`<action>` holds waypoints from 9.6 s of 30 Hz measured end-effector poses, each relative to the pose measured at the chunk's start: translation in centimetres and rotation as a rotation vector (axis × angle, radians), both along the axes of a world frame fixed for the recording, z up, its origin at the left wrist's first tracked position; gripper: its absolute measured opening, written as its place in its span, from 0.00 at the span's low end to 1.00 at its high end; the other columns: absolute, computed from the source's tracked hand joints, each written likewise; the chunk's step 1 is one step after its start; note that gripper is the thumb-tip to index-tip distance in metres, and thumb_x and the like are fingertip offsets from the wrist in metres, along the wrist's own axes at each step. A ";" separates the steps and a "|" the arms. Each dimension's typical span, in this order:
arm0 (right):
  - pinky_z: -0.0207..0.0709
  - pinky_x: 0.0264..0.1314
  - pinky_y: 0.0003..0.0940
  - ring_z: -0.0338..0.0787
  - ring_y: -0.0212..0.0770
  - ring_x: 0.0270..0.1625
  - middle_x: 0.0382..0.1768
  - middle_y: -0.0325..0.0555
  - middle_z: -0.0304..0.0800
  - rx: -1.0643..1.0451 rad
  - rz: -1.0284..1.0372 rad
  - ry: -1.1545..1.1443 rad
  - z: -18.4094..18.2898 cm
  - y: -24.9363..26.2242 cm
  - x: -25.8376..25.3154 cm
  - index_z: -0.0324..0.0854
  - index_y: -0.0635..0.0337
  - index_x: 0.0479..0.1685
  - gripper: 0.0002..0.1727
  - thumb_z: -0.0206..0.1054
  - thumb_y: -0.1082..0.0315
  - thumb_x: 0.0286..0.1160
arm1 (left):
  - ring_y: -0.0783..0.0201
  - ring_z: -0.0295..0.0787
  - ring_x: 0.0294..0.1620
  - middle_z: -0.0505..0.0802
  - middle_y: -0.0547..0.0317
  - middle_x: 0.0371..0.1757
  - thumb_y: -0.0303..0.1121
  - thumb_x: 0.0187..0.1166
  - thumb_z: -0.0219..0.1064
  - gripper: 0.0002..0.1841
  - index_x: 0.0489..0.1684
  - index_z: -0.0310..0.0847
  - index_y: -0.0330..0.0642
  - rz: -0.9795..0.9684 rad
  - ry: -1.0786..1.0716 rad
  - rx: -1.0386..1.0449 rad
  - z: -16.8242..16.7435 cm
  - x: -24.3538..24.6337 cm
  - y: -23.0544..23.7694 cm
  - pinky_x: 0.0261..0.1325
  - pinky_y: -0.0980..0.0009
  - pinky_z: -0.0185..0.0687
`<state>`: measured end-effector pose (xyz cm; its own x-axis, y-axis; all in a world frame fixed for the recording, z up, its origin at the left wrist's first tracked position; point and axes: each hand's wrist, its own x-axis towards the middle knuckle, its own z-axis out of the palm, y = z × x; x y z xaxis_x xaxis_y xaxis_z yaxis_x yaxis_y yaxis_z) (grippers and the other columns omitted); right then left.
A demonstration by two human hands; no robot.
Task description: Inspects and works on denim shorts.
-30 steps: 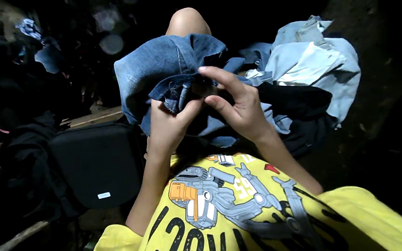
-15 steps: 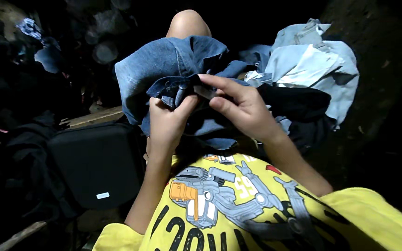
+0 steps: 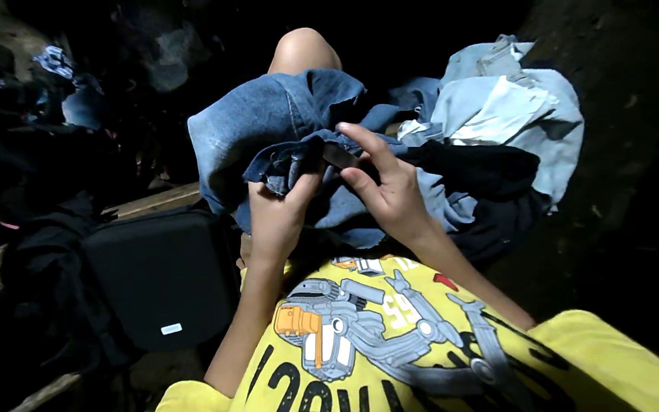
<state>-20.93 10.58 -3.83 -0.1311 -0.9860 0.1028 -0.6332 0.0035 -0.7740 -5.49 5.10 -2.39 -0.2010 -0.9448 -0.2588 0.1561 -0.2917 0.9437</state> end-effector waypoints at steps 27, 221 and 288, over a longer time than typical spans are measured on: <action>0.74 0.24 0.35 0.81 0.39 0.27 0.33 0.45 0.84 -0.064 0.091 0.097 1.0 -1.2 -0.3 0.77 0.55 0.80 0.28 0.56 0.49 0.89 | 0.76 0.93 0.45 0.96 0.72 0.42 0.20 0.63 0.76 0.17 0.47 0.87 0.51 -0.009 0.091 0.058 0.1 0.8 -0.5 0.53 0.75 0.91; 0.86 0.40 0.37 0.92 0.37 0.44 0.56 0.46 0.92 0.105 0.077 -0.069 0.9 -0.8 0.2 0.69 0.54 0.85 0.28 0.60 0.56 0.88 | 0.72 0.94 0.49 0.95 0.67 0.46 0.20 0.74 0.72 0.13 0.53 0.83 0.46 0.171 0.113 0.125 -0.3 -0.3 0.5 0.58 0.71 0.91; 0.82 0.52 0.16 0.87 0.19 0.48 0.58 0.40 0.91 0.165 0.263 -0.484 3.0 -2.9 -1.2 0.81 0.63 0.73 0.21 0.60 0.65 0.87 | 0.78 0.93 0.45 0.96 0.74 0.40 0.15 0.64 0.73 0.16 0.42 0.87 0.49 0.087 0.106 0.010 -0.6 0.3 -0.3 0.55 0.76 0.91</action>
<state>-22.14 7.66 -0.86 0.1267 -0.9898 -0.0657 -0.2032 0.0390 -0.9784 -5.21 4.77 -2.95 -0.1449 -0.9574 -0.2497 0.2804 -0.2818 0.9176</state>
